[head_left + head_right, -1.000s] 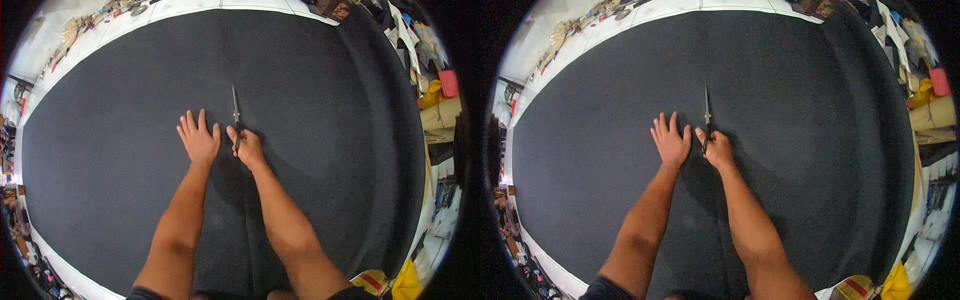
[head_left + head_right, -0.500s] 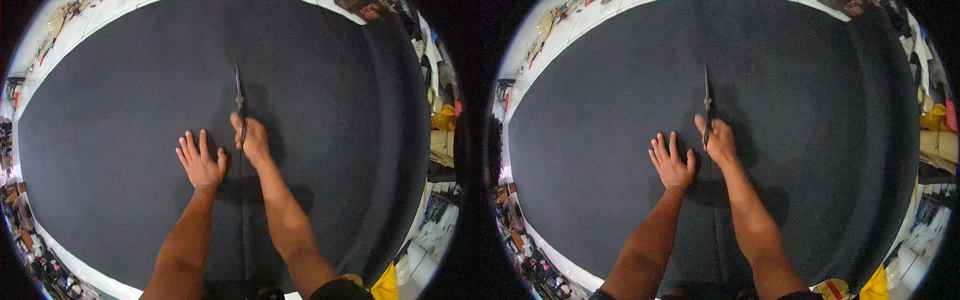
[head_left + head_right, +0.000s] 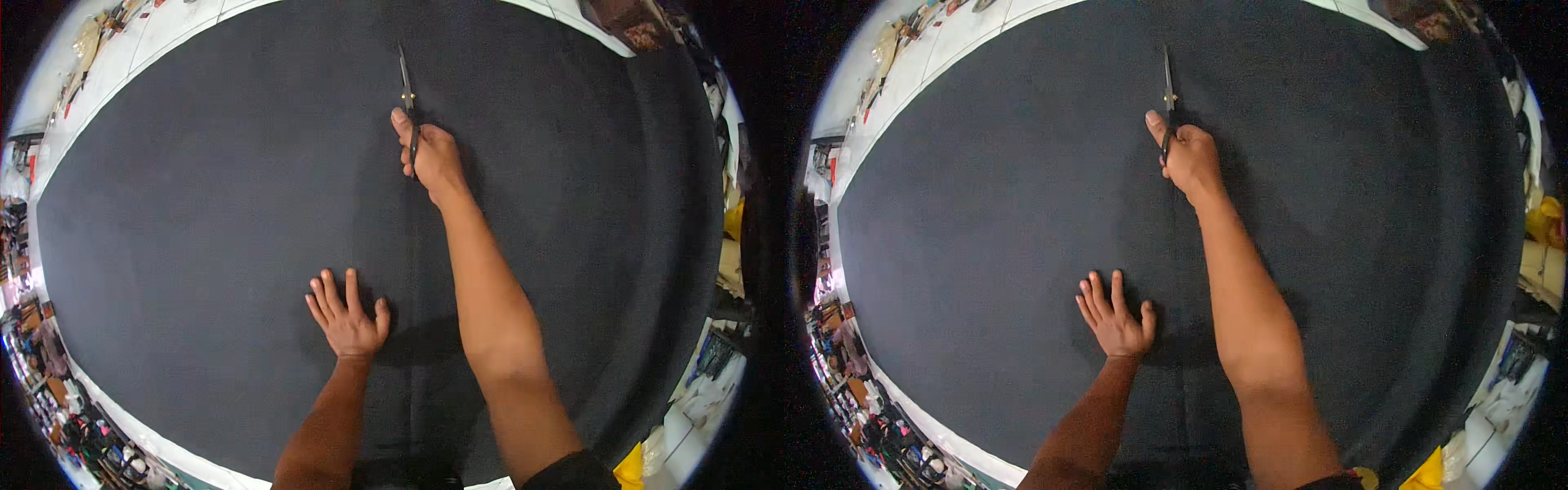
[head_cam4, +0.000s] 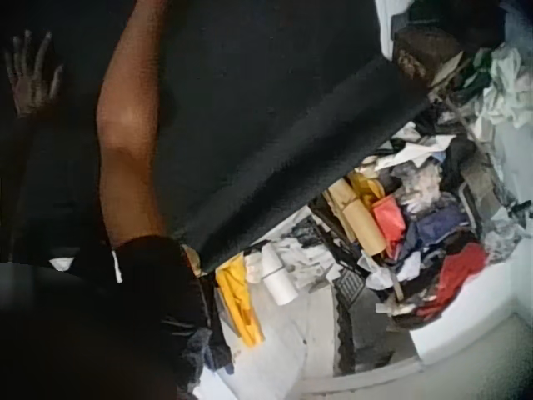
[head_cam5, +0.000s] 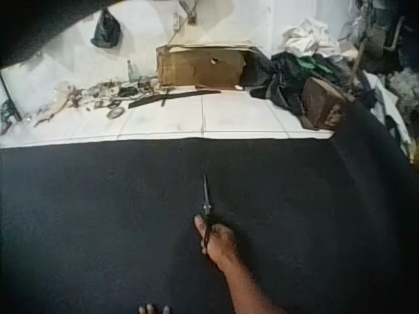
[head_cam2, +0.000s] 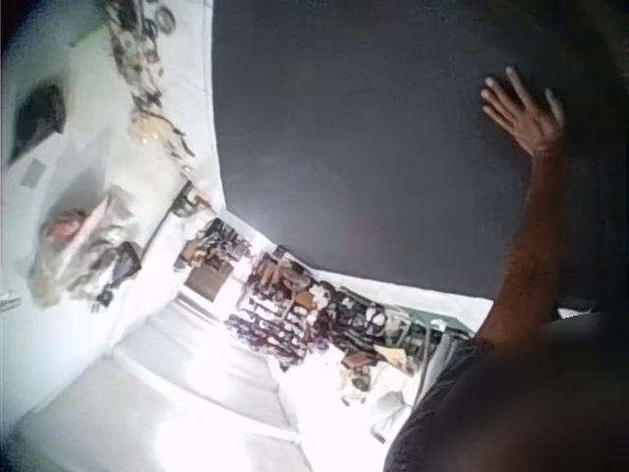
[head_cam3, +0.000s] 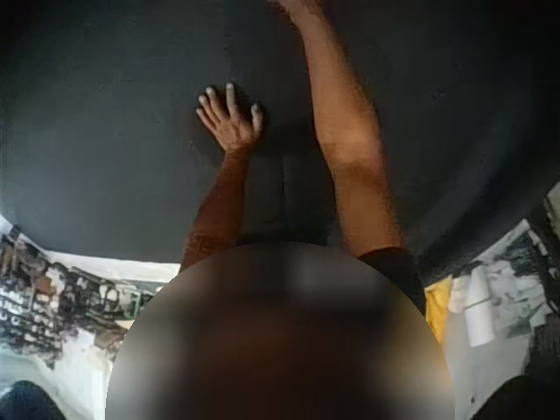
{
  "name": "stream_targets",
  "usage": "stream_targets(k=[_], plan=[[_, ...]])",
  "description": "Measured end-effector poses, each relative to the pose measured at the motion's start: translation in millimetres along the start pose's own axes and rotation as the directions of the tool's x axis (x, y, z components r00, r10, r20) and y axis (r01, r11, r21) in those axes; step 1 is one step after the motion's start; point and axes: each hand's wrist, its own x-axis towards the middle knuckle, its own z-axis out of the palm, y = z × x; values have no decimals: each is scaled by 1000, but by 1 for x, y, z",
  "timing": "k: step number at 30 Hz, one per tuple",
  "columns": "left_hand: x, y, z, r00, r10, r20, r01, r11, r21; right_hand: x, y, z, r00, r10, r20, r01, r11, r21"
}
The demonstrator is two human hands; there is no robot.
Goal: Cutting a large piece of black fabric into sections on the floor using scissors.
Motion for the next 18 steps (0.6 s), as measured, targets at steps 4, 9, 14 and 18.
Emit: stream_targets(k=[4,9,14,18], plan=[[-21,-10,17,1000,-1,3,1,1000,-6,27,10,13,999,-46,1,46,999,23],[-44,-18,51,998,-21,66,21,1000,7,76,34,21,998,-60,-14,60,998,-12],[-61,-26,75,996,-5,84,3,1000,30,135,37,22,998,-55,18,56,998,-40],[-65,-23,71,997,-9,76,9,1000,12,161,25,27,996,-82,29,83,995,-47]])
